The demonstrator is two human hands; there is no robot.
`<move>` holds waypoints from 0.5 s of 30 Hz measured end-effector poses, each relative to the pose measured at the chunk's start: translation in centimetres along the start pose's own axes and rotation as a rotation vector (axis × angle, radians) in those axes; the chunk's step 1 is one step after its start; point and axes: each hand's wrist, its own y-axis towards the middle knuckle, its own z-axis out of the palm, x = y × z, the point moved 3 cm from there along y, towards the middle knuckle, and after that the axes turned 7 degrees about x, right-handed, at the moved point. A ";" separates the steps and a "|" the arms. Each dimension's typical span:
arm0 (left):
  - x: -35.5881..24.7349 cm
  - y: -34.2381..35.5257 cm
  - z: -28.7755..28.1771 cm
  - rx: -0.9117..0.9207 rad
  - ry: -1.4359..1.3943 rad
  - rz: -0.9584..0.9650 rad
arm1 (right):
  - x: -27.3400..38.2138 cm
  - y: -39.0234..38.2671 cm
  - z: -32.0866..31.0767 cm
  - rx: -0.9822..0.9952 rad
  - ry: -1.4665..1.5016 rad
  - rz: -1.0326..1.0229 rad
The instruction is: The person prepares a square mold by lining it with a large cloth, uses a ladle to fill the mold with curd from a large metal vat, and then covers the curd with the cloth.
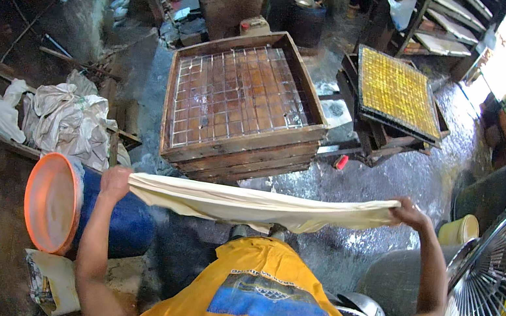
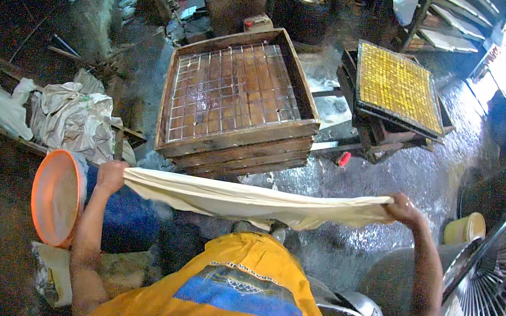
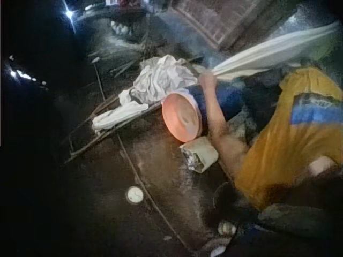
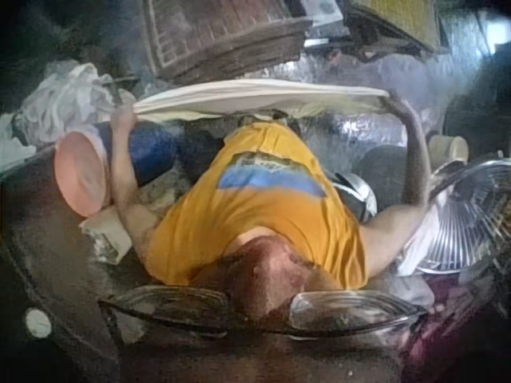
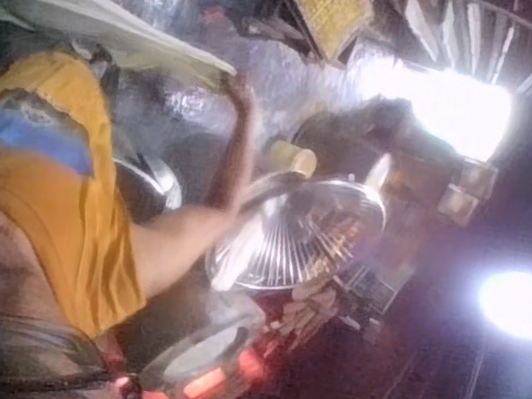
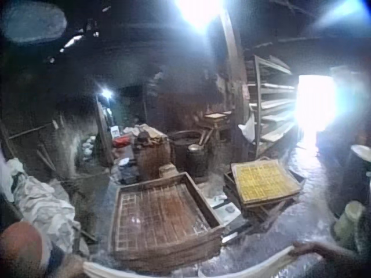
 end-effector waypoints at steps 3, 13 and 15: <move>1.0 -1.7 -1.3 -0.317 -0.188 -0.179 | 7.5 -3.4 -1.0 -0.078 -0.419 -0.085; 19.0 -8.8 -8.4 -0.450 -1.288 -0.473 | 8.9 -10.9 -13.1 -0.752 -0.113 -0.131; 20.9 -9.8 -11.3 -0.359 -1.719 -0.352 | 7.3 -11.1 -14.6 -0.767 0.401 -0.672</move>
